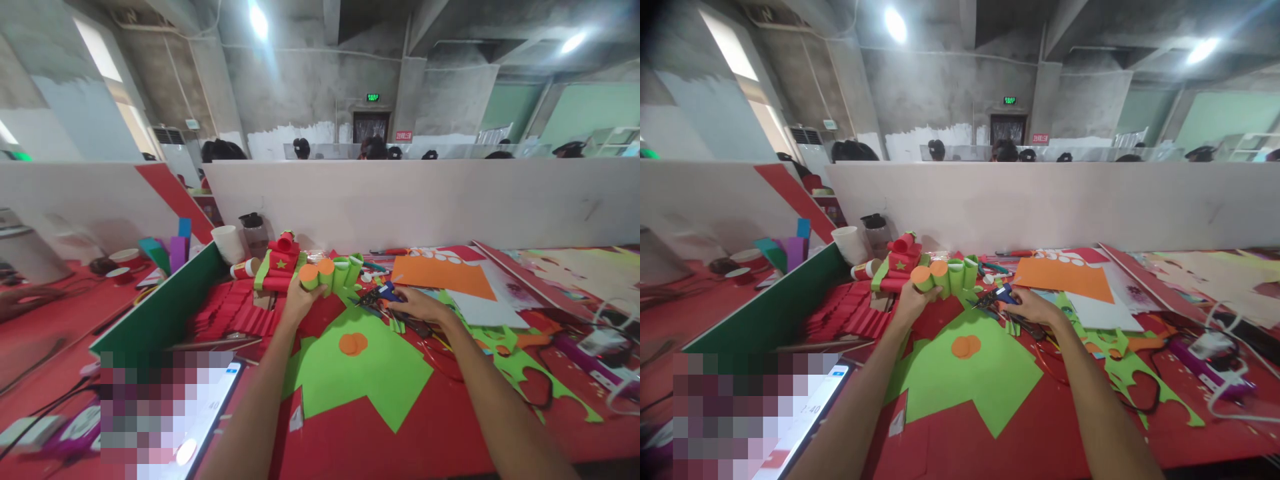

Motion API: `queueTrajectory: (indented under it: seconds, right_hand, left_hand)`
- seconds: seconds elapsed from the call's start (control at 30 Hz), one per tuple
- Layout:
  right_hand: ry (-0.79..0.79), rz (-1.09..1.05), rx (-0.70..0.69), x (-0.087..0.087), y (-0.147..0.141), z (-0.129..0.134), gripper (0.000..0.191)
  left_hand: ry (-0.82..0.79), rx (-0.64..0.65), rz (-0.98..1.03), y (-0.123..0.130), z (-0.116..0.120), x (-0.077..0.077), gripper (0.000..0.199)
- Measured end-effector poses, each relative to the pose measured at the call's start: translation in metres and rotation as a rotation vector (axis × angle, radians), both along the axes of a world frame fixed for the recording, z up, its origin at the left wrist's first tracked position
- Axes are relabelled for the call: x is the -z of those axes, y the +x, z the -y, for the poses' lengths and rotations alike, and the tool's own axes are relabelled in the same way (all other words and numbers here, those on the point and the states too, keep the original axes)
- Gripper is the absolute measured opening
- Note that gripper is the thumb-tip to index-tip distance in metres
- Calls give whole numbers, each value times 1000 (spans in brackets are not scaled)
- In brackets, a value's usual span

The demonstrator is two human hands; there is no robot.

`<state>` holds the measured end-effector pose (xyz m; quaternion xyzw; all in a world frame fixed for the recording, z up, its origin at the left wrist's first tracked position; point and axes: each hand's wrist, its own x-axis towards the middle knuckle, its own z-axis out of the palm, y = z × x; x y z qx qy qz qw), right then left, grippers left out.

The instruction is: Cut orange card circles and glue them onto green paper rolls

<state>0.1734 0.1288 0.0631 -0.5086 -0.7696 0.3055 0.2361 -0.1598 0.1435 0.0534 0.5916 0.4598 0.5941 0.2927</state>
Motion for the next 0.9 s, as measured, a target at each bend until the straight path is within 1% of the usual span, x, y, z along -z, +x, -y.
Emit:
queueTrajectory:
  seconds: [0.07, 0.13, 0.27, 0.33, 0.4, 0.5, 0.6, 0.67, 0.77, 0.9]
  right_hand:
    - [-64, -132, 44, -1, 2, 2, 39]
    - [-163, -270, 82, 0, 3, 3, 38]
    - [-386, -536, 72, 6, 3, 3, 26]
    - [-443, -651, 83, 7, 3, 4, 22]
    - [-482, -725, 97, 7, 3, 5, 22]
    - [-530, -795, 68, 5, 4, 7, 30]
    - [-505, -848, 53, 0, 6, 9, 32]
    - [-496, -798, 68, -4, 8, 10, 27]
    - [-525, -688, 79, -10, 14, 10, 21]
    - [-536, -704, 73, -13, 19, 8, 22]
  left_hand:
    - [1, -19, 34, 1, 0, 0, 37]
    - [-4, -33, 67, 2, 0, 0, 38]
    - [-8, -49, 108, 1, 1, -2, 37]
    - [-8, -51, 106, 1, 0, -3, 36]
    - [-10, -50, 97, 0, 0, -3, 37]
    - [-12, -37, 90, 0, -2, -3, 39]
    - [-18, -20, 98, 1, -4, -1, 41]
    - [-15, -17, 105, 1, -4, -1, 40]
    - [-6, -26, 106, 1, -4, -2, 39]
    - [-18, -52, 116, 1, -4, -5, 43]
